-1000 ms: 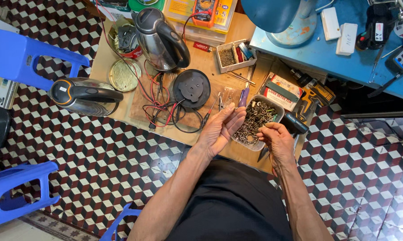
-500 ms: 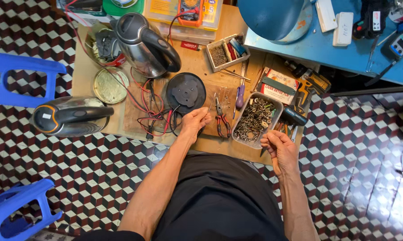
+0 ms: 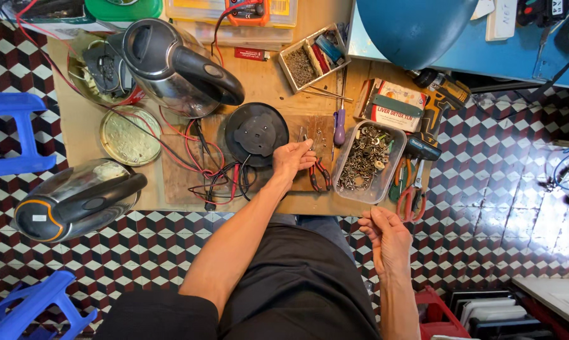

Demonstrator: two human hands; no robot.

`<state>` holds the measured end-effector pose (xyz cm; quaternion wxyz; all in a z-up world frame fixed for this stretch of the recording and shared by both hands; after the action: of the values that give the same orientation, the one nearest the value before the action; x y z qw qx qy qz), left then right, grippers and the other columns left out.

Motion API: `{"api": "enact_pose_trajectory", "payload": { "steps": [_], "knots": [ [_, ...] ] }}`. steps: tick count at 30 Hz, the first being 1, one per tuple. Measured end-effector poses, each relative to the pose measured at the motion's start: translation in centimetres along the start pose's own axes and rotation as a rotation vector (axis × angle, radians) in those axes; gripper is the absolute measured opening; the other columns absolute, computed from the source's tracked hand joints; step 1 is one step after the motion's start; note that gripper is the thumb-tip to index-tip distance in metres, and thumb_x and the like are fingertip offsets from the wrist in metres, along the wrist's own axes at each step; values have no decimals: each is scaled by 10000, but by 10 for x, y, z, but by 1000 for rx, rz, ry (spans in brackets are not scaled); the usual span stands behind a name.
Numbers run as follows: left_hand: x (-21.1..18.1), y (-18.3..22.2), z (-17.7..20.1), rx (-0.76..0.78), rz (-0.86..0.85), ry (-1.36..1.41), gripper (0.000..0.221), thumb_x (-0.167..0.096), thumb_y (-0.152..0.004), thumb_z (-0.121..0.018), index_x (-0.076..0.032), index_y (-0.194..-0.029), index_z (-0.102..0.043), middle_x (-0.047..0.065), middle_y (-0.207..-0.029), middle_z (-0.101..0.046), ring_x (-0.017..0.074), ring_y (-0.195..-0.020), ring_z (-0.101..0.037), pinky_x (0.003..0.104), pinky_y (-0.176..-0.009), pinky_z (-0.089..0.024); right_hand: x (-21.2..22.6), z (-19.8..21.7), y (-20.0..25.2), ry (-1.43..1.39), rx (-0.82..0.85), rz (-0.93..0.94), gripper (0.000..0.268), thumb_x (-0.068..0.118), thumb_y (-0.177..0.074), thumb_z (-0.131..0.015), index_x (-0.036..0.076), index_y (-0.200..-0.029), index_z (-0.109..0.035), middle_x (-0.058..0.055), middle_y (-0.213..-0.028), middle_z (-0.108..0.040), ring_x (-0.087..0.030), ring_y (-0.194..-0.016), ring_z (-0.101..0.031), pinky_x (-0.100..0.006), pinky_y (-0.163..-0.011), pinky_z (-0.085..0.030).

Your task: The person uses a cordless drill to drive screws into a black circular plastic base. They repeatedly select screws from a container, insert them into the drill, and fasten them into the base. The person also handles pliers and other small hardware on the workbench.

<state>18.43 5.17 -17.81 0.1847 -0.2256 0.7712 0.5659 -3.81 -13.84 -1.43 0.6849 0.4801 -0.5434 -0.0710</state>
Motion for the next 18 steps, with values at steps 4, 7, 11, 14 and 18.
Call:
{"api": "enact_pose_trajectory", "payload": {
  "steps": [4,7,11,14,18],
  "knots": [
    [-5,-5,0,-41,-41,-52,384,-313,-866,-795,44,-975,-705,146,-822,-747,186,-626,-722,294,-586,-618,-8,-4,7,-48,-28,-9,198,115,-982,-664,-33,-1112,-648,-136,-962,-727,-186,-807,-719,-282,-707,-586],
    [-9,-9,-3,-105,-58,-83,357,-295,-861,-801,45,-930,-716,134,-771,-737,178,-584,-703,292,-540,-594,-15,-6,11,-78,-39,-10,198,115,-985,-667,-35,-1114,-653,-140,-959,-726,-187,-799,-715,-278,-688,-577],
    [-22,-14,-11,-105,-111,-148,354,-296,-881,-788,51,-931,-737,125,-749,-739,164,-578,-693,275,-532,-583,-19,-4,19,-83,-73,-1,195,109,-990,-660,-51,-1102,-659,-149,-960,-732,-178,-786,-703,-282,-682,-573],
    [-29,-11,-8,-113,-127,-218,358,-306,-920,-725,49,-955,-749,125,-748,-747,161,-577,-705,275,-529,-589,-23,-1,24,-87,-88,-14,190,108,-984,-646,-42,-1100,-659,-146,-959,-734,-178,-787,-708,-273,-715,-578],
    [-35,9,2,-95,-183,-269,341,-316,-963,-620,0,-1001,-740,117,-752,-752,164,-573,-715,284,-522,-594,-24,-2,22,-73,-70,-14,189,120,-997,-642,-42,-1093,-655,-145,-957,-731,-176,-790,-709,-272,-714,-573]
  ]
}}
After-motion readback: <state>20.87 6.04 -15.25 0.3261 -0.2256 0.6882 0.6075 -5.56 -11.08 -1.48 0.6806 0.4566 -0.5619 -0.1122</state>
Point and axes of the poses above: each hand's wrist, its own y-axis away from the middle knuckle, its own z-axis out of the back of the hand, x = y × z, the point moved 10 cm from there along -y, towards the middle knuckle
